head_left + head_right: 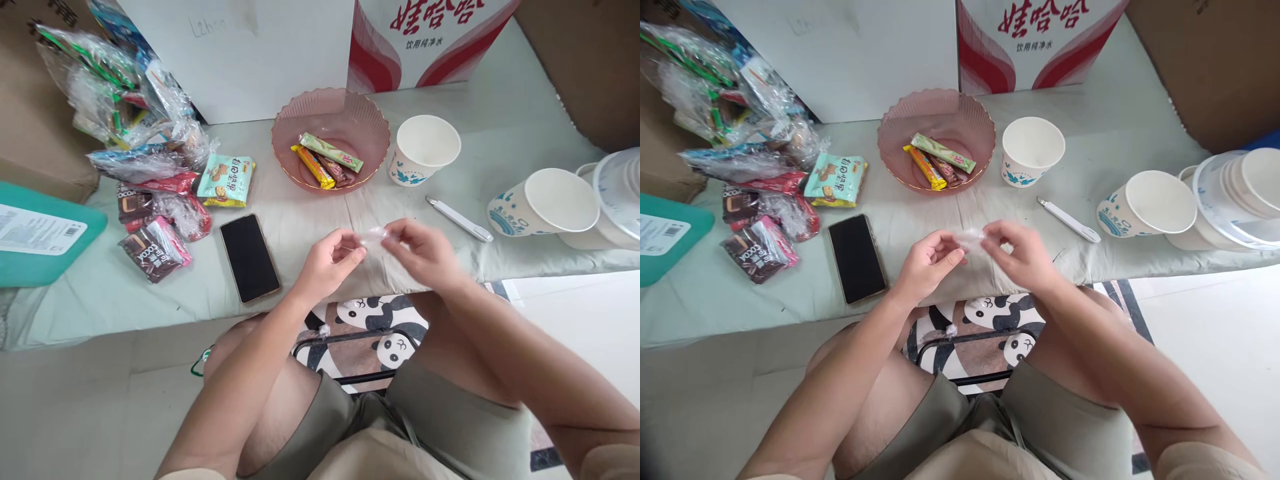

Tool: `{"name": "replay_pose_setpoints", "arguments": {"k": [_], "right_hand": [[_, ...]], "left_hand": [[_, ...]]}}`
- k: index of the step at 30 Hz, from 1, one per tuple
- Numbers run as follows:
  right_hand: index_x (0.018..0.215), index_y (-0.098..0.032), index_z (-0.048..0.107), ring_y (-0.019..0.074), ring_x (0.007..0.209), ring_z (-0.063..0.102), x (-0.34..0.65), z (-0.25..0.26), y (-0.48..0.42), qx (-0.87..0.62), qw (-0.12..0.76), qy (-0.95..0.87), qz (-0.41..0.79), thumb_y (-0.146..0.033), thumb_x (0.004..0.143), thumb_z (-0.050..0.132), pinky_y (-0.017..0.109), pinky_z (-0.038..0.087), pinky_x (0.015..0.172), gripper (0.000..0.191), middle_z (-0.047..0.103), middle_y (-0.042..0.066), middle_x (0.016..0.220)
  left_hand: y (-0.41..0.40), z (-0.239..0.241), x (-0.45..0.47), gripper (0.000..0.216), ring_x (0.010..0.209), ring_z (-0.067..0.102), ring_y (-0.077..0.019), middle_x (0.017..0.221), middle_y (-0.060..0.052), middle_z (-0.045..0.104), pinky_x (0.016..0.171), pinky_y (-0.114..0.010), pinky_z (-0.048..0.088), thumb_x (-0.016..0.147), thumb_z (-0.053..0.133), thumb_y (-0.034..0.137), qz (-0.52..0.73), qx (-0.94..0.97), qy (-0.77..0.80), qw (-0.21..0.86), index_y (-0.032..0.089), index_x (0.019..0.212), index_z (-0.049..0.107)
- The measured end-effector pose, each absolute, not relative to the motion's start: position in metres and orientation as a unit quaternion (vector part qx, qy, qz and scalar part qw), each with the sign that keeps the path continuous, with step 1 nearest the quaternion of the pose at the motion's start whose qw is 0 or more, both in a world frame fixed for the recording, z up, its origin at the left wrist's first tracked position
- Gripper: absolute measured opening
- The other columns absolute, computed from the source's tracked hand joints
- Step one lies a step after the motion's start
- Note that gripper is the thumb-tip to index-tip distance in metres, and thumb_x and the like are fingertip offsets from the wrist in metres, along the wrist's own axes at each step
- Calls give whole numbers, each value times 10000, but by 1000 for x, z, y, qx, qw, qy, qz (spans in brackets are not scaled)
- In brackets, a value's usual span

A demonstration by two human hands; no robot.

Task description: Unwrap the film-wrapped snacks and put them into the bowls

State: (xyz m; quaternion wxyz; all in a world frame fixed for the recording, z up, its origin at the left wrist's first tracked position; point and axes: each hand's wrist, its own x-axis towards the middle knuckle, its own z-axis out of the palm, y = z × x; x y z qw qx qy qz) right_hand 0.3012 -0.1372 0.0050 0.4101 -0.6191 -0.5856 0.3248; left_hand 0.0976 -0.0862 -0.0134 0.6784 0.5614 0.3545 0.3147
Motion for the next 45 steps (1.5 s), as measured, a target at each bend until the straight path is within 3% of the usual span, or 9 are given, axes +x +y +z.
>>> {"name": "replay_pose_setpoints", "arguments": {"k": [4, 8, 12, 15, 22, 25, 32, 38, 45], "right_hand": [[963, -251, 718, 184, 731, 585, 352, 48, -94, -692, 400, -584, 141, -314, 916, 709, 374, 482, 726, 79, 683, 51, 843], [1162, -231, 697, 111, 742, 588, 399, 79, -29, -782, 259, -565, 51, -168, 893, 671, 294, 442, 640, 278, 713, 53, 1082], [899, -176, 758, 84, 659, 591, 431, 62, 28, -750, 114, -641, 118, -260, 838, 780, 271, 451, 657, 106, 685, -9, 761], [683, -152, 757, 101, 697, 625, 445, 36, 58, -726, 73, -672, 123, -352, 823, 808, 258, 460, 695, 250, 614, -13, 610], [687, -218, 770, 85, 522, 419, 432, 36, 56, -657, 95, -747, 37, -173, 734, 833, 268, 427, 606, 90, 559, -34, 541], [917, -227, 793, 118, 612, 513, 389, 62, 30, -645, 167, -745, 17, -126, 809, 679, 299, 434, 648, 187, 656, -3, 699], [917, -213, 708, 174, 706, 609, 255, 73, -3, -507, 236, -819, 129, -188, 855, 606, 327, 459, 719, 123, 647, 10, 761], [1154, -195, 657, 242, 986, 648, 154, 36, 28, -418, 213, -864, 184, -128, 844, 605, 366, 501, 888, 322, 685, 87, 1093], [1394, -203, 480, 415, 1363, 488, 90, -26, 106, -494, 186, -828, 188, -419, 774, 834, 603, 444, 1104, 745, 486, 173, 1384]], "left_hand": [[-86, -13, 97, 304, 762, 694, -142, 847, -37, 694, 764, -295, 607, 837, 780, 445, 307, 539, 350, 702, 177, 887, 646], [-85, -9, 98, 312, 735, 690, -145, 787, -29, 681, 751, -296, 608, 850, 766, 458, 301, 553, 345, 696, 180, 815, 629], [-82, -5, 99, 300, 671, 649, -129, 725, -14, 664, 690, -268, 572, 856, 750, 444, 270, 562, 356, 696, 180, 795, 622], [-79, -4, 98, 312, 597, 576, -112, 698, -12, 659, 592, -247, 508, 861, 737, 456, 242, 583, 355, 690, 180, 776, 621], [-77, -3, 97, 279, 607, 552, -118, 686, -14, 659, 585, -252, 467, 880, 698, 430, 243, 605, 351, 672, 186, 762, 632], [-79, -2, 98, 257, 598, 526, -116, 662, -2, 625, 566, -252, 438, 872, 679, 400, 254, 591, 361, 675, 188, 739, 622], [-79, 7, 83, 397, 524, 338, -105, 542, 40, 357, 515, -294, 275, 915, 578, 347, 443, 633, 395, 497, 215, 583, 405], [-74, 6, 47, 536, 506, 284, -109, 523, 24, 297, 539, -337, 234, 984, 537, 411, 569, 591, 454, 347, 203, 554, 293], [-59, -2, 23, 549, 479, 268, -98, 519, 28, 278, 505, -329, 200, 1008, 550, 390, 690, 482, 420, 341, 199, 551, 315]]}}
